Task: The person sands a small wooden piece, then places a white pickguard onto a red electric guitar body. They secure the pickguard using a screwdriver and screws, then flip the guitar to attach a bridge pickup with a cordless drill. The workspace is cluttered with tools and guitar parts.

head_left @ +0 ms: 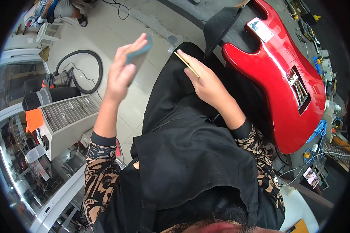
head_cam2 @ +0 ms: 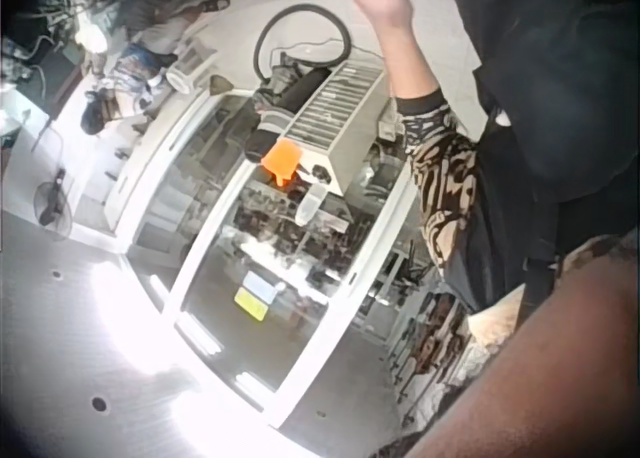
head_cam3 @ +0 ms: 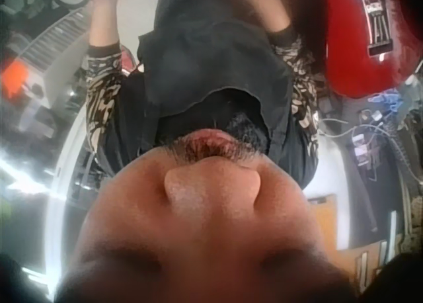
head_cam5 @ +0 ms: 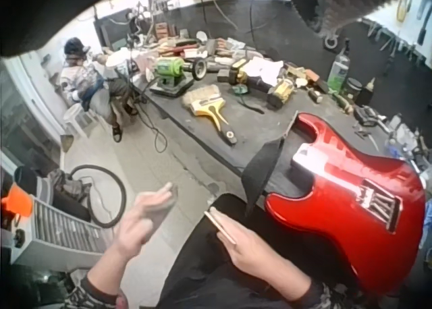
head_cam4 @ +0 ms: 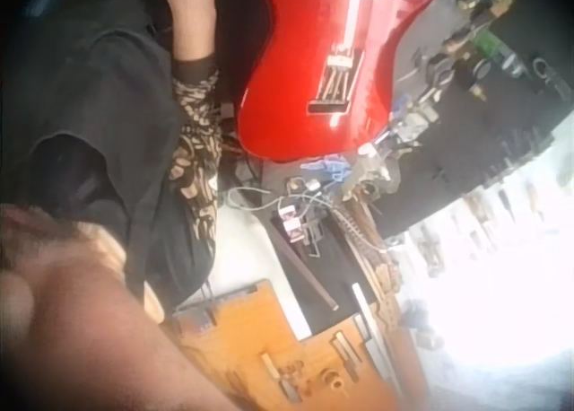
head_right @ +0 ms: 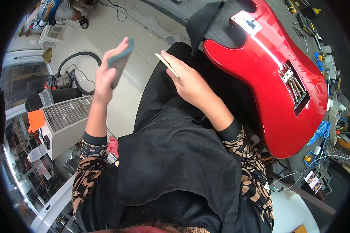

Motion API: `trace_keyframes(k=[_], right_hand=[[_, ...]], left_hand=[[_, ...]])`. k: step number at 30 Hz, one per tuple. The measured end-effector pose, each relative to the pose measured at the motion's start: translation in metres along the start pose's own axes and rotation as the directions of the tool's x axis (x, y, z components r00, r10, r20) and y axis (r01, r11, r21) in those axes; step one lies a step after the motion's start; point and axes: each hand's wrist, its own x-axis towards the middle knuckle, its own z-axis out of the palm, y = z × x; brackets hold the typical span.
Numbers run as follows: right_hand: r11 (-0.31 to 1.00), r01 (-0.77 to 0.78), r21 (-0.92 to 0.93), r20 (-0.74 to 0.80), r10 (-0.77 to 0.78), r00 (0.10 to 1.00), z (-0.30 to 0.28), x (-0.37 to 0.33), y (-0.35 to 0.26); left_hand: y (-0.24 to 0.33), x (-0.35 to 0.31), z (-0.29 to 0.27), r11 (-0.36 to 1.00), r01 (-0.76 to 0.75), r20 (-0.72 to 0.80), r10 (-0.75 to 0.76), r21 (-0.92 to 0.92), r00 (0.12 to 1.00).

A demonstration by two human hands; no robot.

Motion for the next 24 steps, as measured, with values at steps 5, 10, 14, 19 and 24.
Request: trace_keyframes(k=[5, 10, 14, 19, 24], right_hand=[[0.997, 0.036, -0.064, -0.010, -0.037, 0.999, 0.007, 0.001, 0.005], [0.998, 0.044, -0.048, 0.028, -0.043, 0.999, 0.005, 0.000, -0.001], [0.999, 0.049, 0.008, 0.017, -0.049, 0.999, 0.006, 0.001, -0.001], [0.998, -0.038, 0.056, 0.037, 0.036, 0.999, 0.009, -0.001, -0.007], [0.999, 0.035, 0.033, 0.011, -0.036, 0.999, 0.005, -0.003, -0.006]], left_hand=[[0.042, -0.006, 0.050, 0.808, -0.320, 0.241, 0.227, 0.495, 0.944], [0.032, -0.005, 0.052, 0.695, -0.402, 0.253, 0.312, 0.596, 0.916], [0.057, -0.016, 0.067, 0.790, -0.383, 0.319, 0.250, 0.479, 0.914], [0.025, -0.006, 0.044, 0.742, -0.340, 0.193, 0.281, 0.577, 0.940], [0.042, -0.013, 0.060, 0.828, -0.369, 0.244, 0.289, 0.422, 0.926]])
